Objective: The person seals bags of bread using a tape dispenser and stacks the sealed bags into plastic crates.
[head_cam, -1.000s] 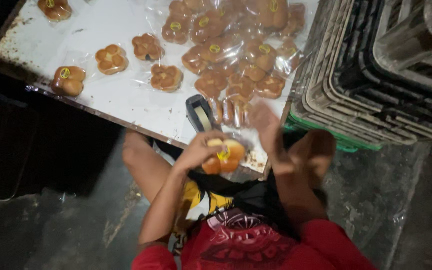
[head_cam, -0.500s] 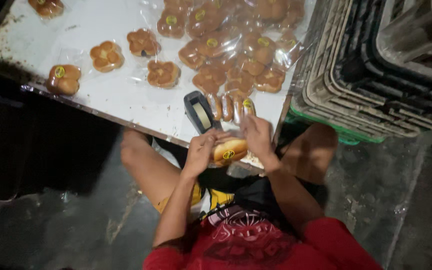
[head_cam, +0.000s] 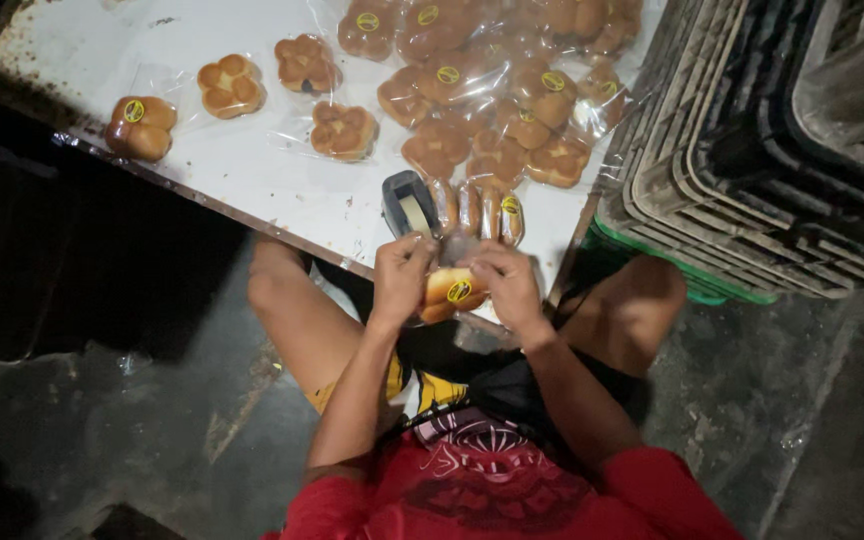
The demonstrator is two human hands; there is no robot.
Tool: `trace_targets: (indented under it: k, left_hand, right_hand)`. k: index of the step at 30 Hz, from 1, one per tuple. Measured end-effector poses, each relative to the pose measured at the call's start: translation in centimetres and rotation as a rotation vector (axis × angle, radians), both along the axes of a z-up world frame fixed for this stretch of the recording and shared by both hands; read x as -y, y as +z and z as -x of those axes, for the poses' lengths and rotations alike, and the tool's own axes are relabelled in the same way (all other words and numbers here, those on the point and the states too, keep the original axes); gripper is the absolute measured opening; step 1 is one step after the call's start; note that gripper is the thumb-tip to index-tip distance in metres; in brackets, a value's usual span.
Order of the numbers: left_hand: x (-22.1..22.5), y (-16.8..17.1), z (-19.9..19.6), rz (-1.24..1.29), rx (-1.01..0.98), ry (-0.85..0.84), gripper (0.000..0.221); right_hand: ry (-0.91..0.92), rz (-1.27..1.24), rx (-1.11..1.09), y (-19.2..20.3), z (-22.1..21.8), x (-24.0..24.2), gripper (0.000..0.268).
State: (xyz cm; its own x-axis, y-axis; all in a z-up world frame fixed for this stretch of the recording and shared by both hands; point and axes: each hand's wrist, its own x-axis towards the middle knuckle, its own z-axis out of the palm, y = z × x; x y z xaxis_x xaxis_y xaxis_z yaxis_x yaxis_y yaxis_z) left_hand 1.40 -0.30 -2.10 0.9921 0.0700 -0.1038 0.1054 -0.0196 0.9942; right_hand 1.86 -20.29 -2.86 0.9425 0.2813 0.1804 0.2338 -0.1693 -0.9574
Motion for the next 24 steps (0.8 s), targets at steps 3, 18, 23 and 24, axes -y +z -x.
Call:
trace_targets:
  k: [3,18,23,24]
  left_hand:
    - [-0.3,-0.3,-0.3,0.414,-0.108,-0.110,0.019]
    - [1.3,3.5,0.0,-0.050,-0.074,-0.089,0.028]
    - [1.3,4.1,-0.9,-0.124,-0.162,-0.074,0.023]
    - [1.3,4.2,-1.2,-0.138,0.037,-0.041,0.020]
  right_hand:
    - [-0.095,-0.348,-0.300,-2.2,-0.2,-0.2,0.016]
    - [-0.177,-0.240,-0.225,1.3,-0.8,-1.7,0.020]
    - [-0.168,-0.054,-0.028,3.4,-1.9,-2.0,0.021]
    - [-0.166,-0.053,-0.026,3.8,-2.2,-2.0,0.021]
